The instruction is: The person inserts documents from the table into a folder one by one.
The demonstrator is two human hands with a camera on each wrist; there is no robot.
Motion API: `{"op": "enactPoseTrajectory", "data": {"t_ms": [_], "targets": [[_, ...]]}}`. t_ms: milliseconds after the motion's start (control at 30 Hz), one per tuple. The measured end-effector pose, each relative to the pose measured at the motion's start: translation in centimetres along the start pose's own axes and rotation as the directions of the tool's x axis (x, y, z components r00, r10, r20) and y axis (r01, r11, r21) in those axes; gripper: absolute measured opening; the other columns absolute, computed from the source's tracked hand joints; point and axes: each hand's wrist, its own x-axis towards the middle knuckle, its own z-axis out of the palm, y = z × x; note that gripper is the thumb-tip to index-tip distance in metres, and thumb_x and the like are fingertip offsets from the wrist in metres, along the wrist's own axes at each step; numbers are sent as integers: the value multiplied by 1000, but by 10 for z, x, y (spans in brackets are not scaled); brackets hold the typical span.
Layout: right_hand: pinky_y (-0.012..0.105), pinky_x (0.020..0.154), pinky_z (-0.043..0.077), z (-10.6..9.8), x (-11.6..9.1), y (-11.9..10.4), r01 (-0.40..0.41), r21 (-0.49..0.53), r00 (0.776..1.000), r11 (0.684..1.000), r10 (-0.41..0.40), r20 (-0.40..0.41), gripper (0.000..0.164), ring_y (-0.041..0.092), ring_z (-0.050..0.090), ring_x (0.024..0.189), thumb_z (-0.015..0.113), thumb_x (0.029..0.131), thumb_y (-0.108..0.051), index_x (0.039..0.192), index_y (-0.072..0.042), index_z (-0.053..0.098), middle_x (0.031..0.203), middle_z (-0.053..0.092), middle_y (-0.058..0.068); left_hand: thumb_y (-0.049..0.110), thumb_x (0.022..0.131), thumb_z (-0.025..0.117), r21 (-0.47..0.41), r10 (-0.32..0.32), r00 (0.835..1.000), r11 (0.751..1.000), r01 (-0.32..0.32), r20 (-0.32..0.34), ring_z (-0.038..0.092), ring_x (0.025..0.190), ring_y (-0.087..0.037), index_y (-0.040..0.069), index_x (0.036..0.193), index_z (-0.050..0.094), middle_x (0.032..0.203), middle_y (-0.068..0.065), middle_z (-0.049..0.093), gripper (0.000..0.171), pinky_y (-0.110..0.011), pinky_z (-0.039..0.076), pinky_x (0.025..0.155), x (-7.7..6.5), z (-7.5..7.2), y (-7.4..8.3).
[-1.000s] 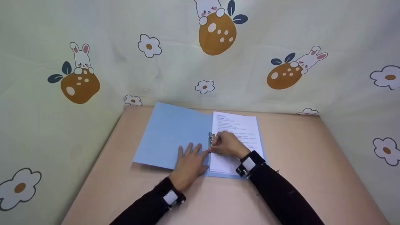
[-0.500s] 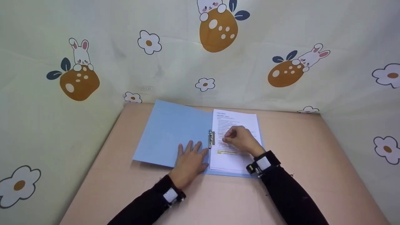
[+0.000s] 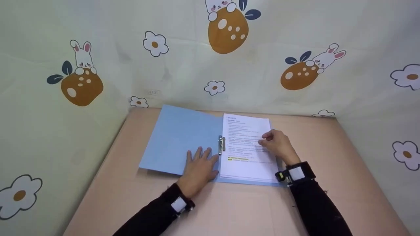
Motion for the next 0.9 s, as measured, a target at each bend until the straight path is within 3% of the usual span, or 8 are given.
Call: {"op": "enactPoseTrajectory", "data": {"t_ms": [167,433,900], "targets": [[57,107,64,-11,-7,19,-64,-16,998,998,63,-20,47,48,73,126,79,108,-21,141,10,66,141,71,36,43,110,81,-9,8,1000,1000,-8,3,50,167,-54,20,160,68,176,-19,59,57,-84,38,134,-2,-1,0],[59,110,65,-19,-10,32,-151,-38,988,988,152,23,60,55,73,132,78,109,-23,152,15,58,147,68,41,43,111,79,-39,0,1000,999,1,24,47,169,-54,20,163,67,178,-19,56,58,-84,35,136,0,-2,1],[49,99,64,-15,-9,35,-171,-31,985,985,172,28,55,42,74,118,84,105,-19,144,13,63,136,72,34,44,108,83,-5,-18,1000,1000,18,23,50,167,-52,22,159,69,176,-16,59,57,-81,38,136,2,-3,1]]}}
